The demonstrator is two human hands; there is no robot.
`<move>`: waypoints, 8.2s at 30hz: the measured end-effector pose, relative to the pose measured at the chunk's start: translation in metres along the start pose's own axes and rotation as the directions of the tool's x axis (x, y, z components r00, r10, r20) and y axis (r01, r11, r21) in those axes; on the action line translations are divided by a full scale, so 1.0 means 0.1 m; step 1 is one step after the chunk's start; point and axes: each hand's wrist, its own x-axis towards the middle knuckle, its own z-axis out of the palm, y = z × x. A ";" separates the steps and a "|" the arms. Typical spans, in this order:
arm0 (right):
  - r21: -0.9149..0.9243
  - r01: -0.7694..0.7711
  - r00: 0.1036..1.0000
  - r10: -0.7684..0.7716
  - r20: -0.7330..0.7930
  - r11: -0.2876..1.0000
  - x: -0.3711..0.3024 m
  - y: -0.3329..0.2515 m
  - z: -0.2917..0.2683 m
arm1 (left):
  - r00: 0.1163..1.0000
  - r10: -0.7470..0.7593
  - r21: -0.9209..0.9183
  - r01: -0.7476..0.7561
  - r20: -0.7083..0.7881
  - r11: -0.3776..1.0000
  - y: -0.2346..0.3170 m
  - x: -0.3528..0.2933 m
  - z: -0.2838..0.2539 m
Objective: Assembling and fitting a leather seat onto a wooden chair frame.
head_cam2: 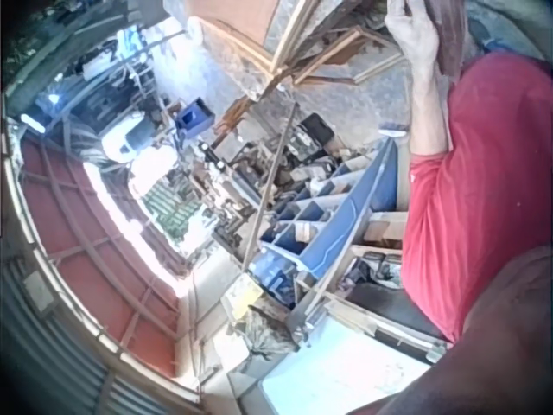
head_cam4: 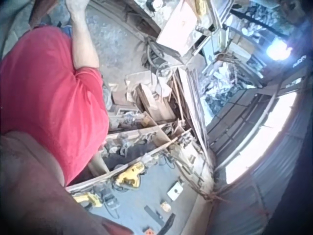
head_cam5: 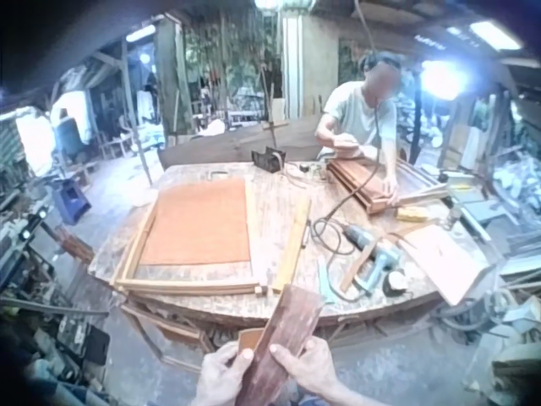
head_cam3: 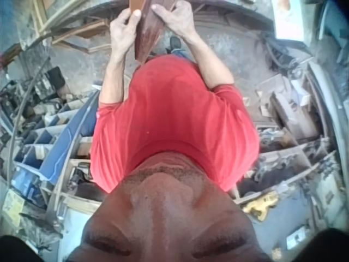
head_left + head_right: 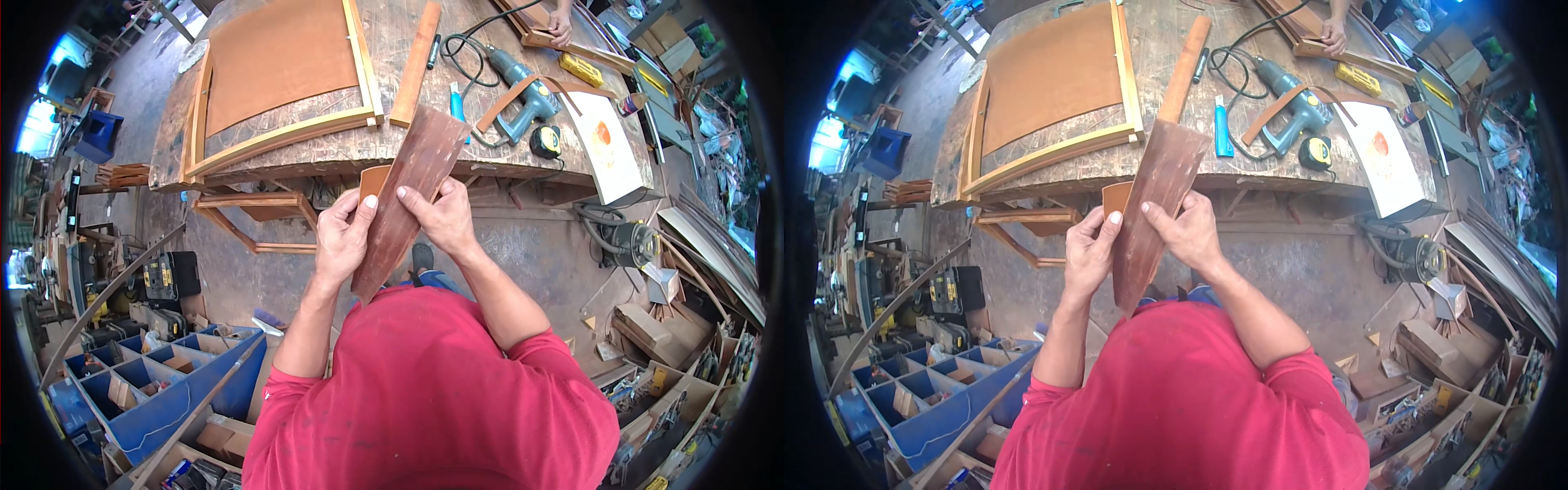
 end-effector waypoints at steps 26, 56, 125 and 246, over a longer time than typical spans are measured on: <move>0.677 -0.329 0.908 0.022 0.419 0.659 0.00 0.09 -0.17 | 0.964 -0.184 -0.603 0.265 0.194 0.753 0.23 0.05 -0.07; 0.082 0.152 0.971 -0.164 0.173 0.985 -0.13 -0.24 -0.08 | 1.000 -0.001 -0.229 0.007 0.027 0.973 0.39 -0.08 0.00; 0.835 0.182 0.840 -0.524 0.142 0.519 0.23 -0.13 -1.25 | 0.880 0.447 0.503 -0.317 -0.160 0.804 -0.34 -0.45 -1.03; -0.011 0.566 0.800 -0.547 0.245 0.824 -0.33 -0.23 0.33 | 0.984 0.144 0.292 -0.169 0.106 0.941 0.91 -0.56 -0.70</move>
